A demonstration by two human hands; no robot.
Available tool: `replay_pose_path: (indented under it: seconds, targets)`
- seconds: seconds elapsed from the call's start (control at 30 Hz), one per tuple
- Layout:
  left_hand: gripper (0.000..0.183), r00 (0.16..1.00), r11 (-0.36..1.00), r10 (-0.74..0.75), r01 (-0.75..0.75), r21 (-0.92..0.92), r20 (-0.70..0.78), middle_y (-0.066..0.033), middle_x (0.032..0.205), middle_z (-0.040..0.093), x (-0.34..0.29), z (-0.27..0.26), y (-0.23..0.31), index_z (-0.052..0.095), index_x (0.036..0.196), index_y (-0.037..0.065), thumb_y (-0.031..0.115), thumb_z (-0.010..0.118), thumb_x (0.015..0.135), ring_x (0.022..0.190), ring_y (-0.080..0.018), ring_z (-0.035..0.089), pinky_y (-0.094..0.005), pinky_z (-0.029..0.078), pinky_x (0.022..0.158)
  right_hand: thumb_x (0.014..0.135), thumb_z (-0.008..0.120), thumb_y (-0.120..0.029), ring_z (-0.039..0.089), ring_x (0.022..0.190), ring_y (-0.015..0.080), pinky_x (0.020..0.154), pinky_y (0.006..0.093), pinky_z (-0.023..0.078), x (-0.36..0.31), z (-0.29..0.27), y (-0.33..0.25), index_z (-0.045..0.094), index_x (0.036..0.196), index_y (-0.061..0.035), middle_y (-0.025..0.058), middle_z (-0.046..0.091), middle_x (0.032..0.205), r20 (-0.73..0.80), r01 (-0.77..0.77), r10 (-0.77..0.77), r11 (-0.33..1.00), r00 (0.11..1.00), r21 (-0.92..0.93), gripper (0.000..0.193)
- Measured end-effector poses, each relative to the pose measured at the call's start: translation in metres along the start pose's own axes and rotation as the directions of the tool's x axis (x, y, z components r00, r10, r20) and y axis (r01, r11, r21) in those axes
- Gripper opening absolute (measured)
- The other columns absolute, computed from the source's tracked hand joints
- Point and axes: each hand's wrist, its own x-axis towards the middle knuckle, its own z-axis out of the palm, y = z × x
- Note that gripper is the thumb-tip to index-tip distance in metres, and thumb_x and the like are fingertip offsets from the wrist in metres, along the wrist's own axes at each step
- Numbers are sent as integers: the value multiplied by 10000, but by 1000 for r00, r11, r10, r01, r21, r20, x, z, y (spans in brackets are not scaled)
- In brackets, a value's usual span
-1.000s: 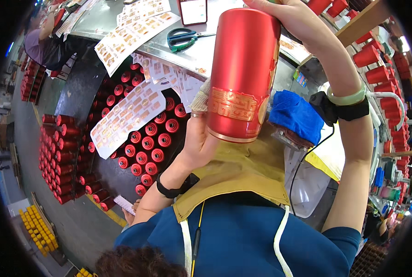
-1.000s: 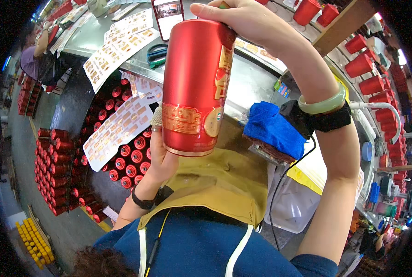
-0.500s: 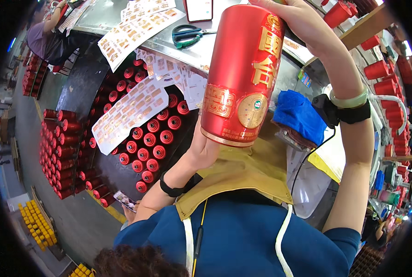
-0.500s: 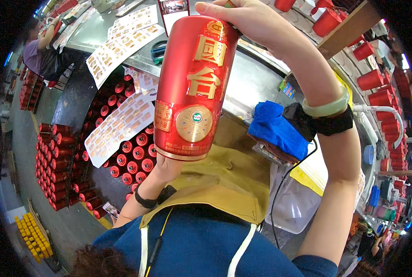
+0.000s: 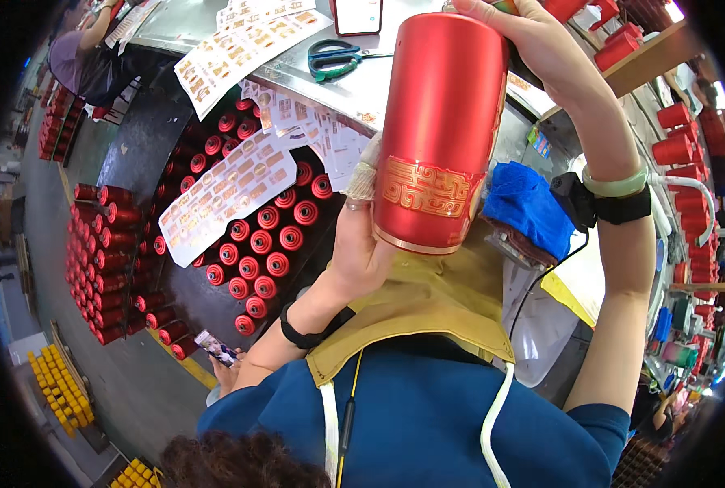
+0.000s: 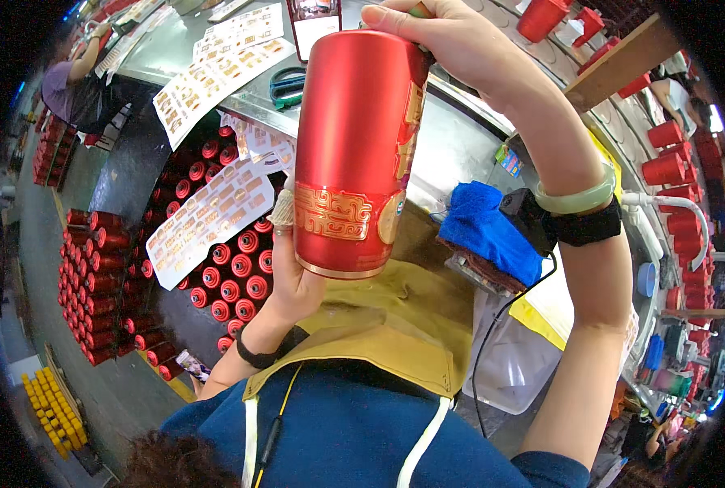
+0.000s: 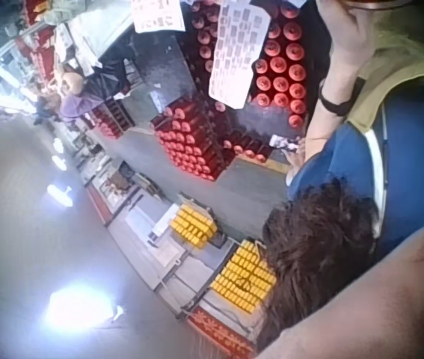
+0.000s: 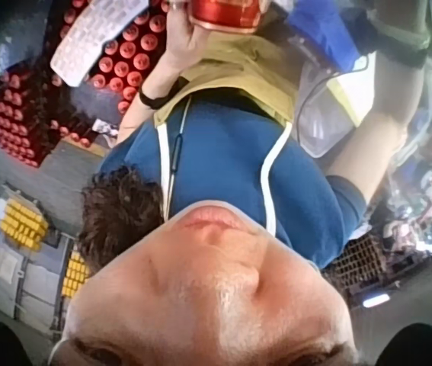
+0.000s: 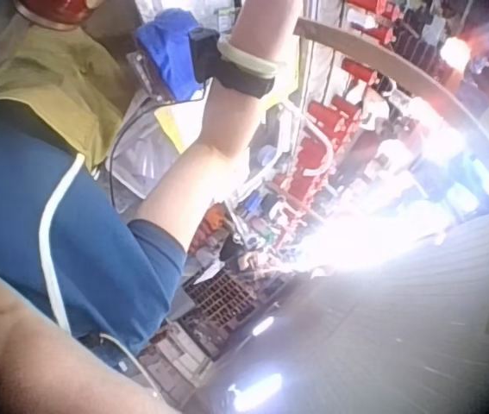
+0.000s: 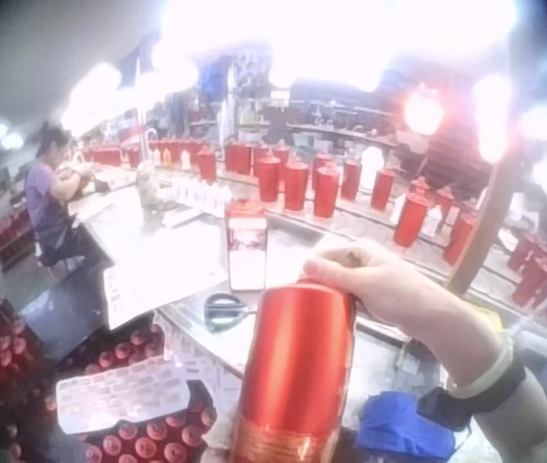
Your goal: Applying and smoothing adhesive labels onto red cylindrical bottles at a manufacturing workstation.
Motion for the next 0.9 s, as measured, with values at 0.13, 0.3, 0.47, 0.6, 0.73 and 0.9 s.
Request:
replay_pose_path:
  seconds: [0.13,0.3,0.47,0.6,0.73,0.9]
  targets:
    - [626,995,995,-36,44,88,-92,-211,1529,396,-3,-1,-6,338,1527,-67,68,603,976,1399,-327,448,-421,382,1135,1050,606,-320,645,938,112,832,268,509,2,0,6,691,1198,20,54,724,1063,14,35,-36,999,999,41,380]
    - [654,994,991,14,1,137,-110,-173,1425,437,-2,-2,-2,339,1535,-57,53,637,963,1332,-282,495,-392,409,1112,1054,599,-325,644,935,103,825,265,508,0,1,6,694,1188,15,52,721,1053,-5,24,-24,999,1000,46,377]
    - [671,997,995,-24,17,-101,-67,-192,1541,403,-6,-3,-4,265,1578,-69,-6,577,988,1412,-280,453,-422,361,1175,1043,610,-328,638,911,99,823,266,494,0,-4,1,727,1118,-7,22,713,1004,-6,29,-29,999,1000,-34,349]
    - [642,998,985,-44,49,-165,35,-221,1631,325,-8,-3,-2,208,1593,-86,-46,477,1011,1495,-281,360,-425,293,1219,1014,639,-352,652,903,116,849,287,492,-5,-5,-2,757,1077,-21,34,733,981,-87,-41,30,990,996,-133,358]
    - [535,986,967,-166,157,-201,-28,-143,1508,499,-15,-1,-2,307,1553,-72,65,471,1063,1369,-191,487,-354,363,1155,999,651,-375,670,899,137,857,309,501,-15,-1,-12,766,1088,-6,75,756,979,-148,-86,59,979,987,-186,397]
    - [555,984,964,-179,179,-196,20,-137,1514,490,-17,0,-1,293,1563,-61,63,484,1057,1372,-183,481,-351,364,1154,1003,641,-368,675,891,146,852,315,509,-14,-11,2,760,1097,14,86,760,985,-112,-55,34,981,993,-186,410]
